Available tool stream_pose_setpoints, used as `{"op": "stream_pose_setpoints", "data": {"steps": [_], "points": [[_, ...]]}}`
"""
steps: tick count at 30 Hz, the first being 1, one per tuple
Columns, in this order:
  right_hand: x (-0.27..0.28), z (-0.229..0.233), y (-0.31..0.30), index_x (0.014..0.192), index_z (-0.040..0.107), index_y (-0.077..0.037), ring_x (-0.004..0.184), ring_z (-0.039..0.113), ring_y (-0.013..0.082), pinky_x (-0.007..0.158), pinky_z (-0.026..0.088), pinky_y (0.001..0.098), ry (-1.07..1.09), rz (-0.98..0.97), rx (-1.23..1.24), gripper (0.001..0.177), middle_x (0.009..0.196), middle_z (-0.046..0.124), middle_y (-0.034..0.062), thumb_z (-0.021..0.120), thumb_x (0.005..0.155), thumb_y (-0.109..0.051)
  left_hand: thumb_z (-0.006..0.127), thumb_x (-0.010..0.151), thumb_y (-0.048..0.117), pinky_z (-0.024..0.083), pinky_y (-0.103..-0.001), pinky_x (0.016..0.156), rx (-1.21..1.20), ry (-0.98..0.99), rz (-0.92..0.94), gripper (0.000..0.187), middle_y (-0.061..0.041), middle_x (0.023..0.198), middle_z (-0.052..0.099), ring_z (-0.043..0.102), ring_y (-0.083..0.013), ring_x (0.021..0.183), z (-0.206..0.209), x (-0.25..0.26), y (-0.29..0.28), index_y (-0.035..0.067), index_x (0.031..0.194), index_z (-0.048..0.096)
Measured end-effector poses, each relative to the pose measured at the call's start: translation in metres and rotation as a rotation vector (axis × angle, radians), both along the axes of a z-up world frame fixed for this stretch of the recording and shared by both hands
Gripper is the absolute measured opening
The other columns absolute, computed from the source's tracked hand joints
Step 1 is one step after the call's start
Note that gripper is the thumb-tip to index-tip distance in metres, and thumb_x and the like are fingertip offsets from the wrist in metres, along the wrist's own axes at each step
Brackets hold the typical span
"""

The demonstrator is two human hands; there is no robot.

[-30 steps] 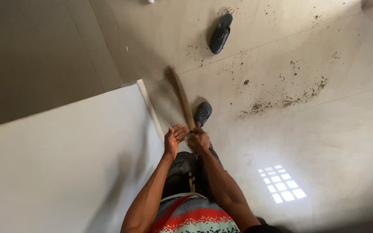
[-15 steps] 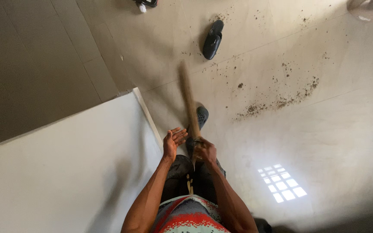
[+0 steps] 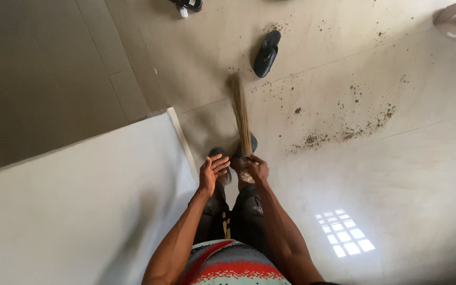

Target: The person holds a small hand broom and sweeps dirt across a tiled floor toward their own feet.

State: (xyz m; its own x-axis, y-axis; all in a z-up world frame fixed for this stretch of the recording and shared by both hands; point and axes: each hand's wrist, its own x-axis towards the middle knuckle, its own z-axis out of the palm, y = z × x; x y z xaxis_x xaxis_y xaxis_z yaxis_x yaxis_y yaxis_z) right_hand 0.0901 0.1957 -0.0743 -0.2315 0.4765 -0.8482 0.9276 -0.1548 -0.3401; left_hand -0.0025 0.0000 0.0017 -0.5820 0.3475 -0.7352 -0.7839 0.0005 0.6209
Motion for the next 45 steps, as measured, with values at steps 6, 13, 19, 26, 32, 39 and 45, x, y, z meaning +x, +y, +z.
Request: {"op": "stream_pose_setpoints", "data": {"steps": [6, 13, 19, 26, 32, 39, 45], "points": [[0.024, 0.032, -0.016, 0.132, 0.074, -0.015, 0.082, 0.077, 0.0237, 0.073, 0.062, 0.0381, 0.101, -0.123, -0.086, 0.054, 0.1, 0.08, 0.0167, 0.079, 0.078, -0.017, 0.04, 0.097, 0.073, 0.055, -0.044, 0.099, 0.007, -0.017, 0.004, 0.088, -0.021, 0.136, 0.069, 0.069, -0.0326, 0.125, -0.005, -0.007, 0.002, -0.001, 0.143, 0.053], [-0.016, 0.009, -0.045, 0.128, 0.077, -0.025, 0.097, 0.076, 0.0305, 0.088, 0.058, 0.0407, 0.106, 0.243, -0.079, 0.054, 0.112, 0.08, 0.0124, 0.079, 0.074, -0.032, 0.044, 0.093, 0.078, 0.052, -0.045, 0.101, 0.038, -0.038, -0.023, 0.093, -0.022, 0.136, 0.068, 0.067, -0.0324, 0.126, -0.014, -0.023, 0.005, 0.0, 0.144, 0.053], [-0.056, -0.003, -0.021, 0.123, 0.08, -0.024, 0.099, 0.076, 0.0299, 0.089, 0.059, 0.041, 0.009, 0.121, 0.013, 0.055, 0.107, 0.079, 0.0133, 0.084, 0.069, -0.035, 0.041, 0.095, 0.077, 0.055, -0.044, 0.099, 0.022, 0.001, -0.113, 0.093, -0.022, 0.135, 0.07, 0.069, -0.0328, 0.124, -0.004, -0.056, 0.005, -0.001, 0.142, 0.054], [-0.047, 0.022, -0.001, 0.128, 0.076, -0.017, 0.081, 0.078, 0.0235, 0.075, 0.062, 0.036, 0.074, -0.215, -0.042, 0.054, 0.097, 0.081, 0.0158, 0.08, 0.074, -0.024, 0.041, 0.096, 0.073, 0.055, -0.044, 0.101, 0.044, -0.028, -0.149, 0.088, -0.019, 0.137, 0.068, 0.068, -0.0313, 0.126, 0.003, -0.094, 0.008, -0.001, 0.144, 0.052], [-0.055, 0.042, -0.034, 0.126, 0.078, -0.015, 0.078, 0.079, 0.0193, 0.074, 0.061, 0.0313, 0.11, -0.17, -0.048, 0.048, 0.095, 0.083, 0.0136, 0.077, 0.08, -0.028, 0.044, 0.094, 0.074, 0.054, -0.045, 0.1, 0.076, -0.054, -0.176, 0.09, -0.02, 0.134, 0.07, 0.069, -0.031, 0.123, -0.001, -0.109, 0.015, -0.001, 0.142, 0.054], [-0.066, 0.049, -0.022, 0.126, 0.077, -0.016, 0.082, 0.077, 0.0202, 0.078, 0.06, 0.0352, -0.028, -0.098, -0.033, 0.051, 0.101, 0.082, 0.0104, 0.08, 0.077, -0.028, 0.046, 0.094, 0.075, 0.059, -0.047, 0.093, 0.187, -0.022, -0.248, 0.087, -0.021, 0.094, 0.079, 0.079, -0.0318, 0.097, 0.0, -0.129, 0.023, 0.0, 0.136, 0.058], [-0.042, 0.087, -0.011, 0.13, 0.075, -0.017, 0.083, 0.078, 0.0198, 0.082, 0.059, 0.033, 0.008, -0.047, 0.072, 0.058, 0.102, 0.082, 0.0113, 0.084, 0.074, -0.028, 0.041, 0.097, 0.071, 0.062, -0.045, 0.079, 0.201, -0.022, -0.312, 0.08, -0.016, 0.081, 0.077, 0.077, -0.0291, 0.078, -0.001, -0.142, 0.034, 0.002, 0.132, 0.06]]}}
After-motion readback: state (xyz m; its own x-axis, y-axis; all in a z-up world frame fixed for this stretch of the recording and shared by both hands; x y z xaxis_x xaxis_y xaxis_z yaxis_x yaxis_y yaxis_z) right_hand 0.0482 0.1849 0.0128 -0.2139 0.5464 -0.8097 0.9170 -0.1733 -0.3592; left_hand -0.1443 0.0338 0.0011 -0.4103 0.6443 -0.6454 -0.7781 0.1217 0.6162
